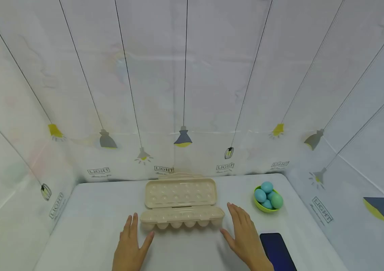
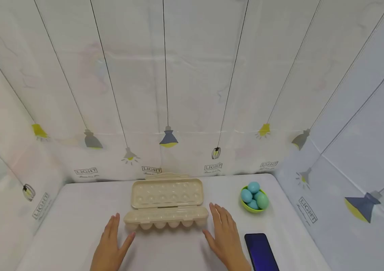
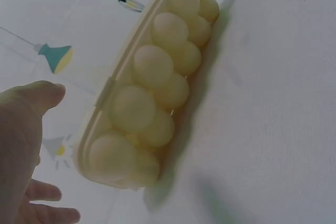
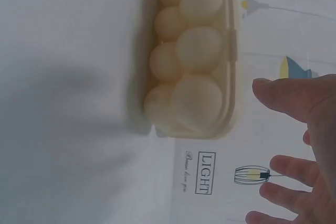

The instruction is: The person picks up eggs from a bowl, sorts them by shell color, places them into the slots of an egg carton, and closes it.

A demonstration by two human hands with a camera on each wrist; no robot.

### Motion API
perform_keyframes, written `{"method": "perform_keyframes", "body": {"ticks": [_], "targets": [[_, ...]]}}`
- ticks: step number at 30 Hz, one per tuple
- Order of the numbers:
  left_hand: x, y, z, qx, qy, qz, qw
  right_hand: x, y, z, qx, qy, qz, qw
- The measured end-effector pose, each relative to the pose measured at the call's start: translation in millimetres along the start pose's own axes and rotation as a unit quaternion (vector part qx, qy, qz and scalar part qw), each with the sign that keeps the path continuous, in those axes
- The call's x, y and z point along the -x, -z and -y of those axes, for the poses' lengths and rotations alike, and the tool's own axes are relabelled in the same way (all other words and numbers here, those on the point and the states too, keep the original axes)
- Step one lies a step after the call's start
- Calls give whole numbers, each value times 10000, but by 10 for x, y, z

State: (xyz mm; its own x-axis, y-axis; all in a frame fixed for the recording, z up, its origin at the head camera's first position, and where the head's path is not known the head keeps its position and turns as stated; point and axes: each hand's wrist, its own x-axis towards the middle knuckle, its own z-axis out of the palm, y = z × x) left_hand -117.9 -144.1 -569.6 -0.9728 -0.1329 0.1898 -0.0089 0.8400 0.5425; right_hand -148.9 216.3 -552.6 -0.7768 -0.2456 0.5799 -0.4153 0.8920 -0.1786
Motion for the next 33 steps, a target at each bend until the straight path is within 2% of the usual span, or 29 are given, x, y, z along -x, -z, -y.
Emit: {"method": "perform_keyframes", "body": {"ticks": [7,14,22,26,33], "targets": [[-110,-45,52,443,318,287,9981,-167,11,-161,4,-63,27,10000],[-241,-80,82,720,774,654,9922,-295,32,-409,140,-204,-159,9996],[-329,-161,100,1057,793,618,9893,-350,50,-790,234,-284,-502,9981],[-334,-232,102,1214,809,630,9873,-339,69,-1001,229,-619,-421,9969],[-352,-337,79,1392,748,540,9860,-281,168,-1328,207,-1607,272,9864]]}}
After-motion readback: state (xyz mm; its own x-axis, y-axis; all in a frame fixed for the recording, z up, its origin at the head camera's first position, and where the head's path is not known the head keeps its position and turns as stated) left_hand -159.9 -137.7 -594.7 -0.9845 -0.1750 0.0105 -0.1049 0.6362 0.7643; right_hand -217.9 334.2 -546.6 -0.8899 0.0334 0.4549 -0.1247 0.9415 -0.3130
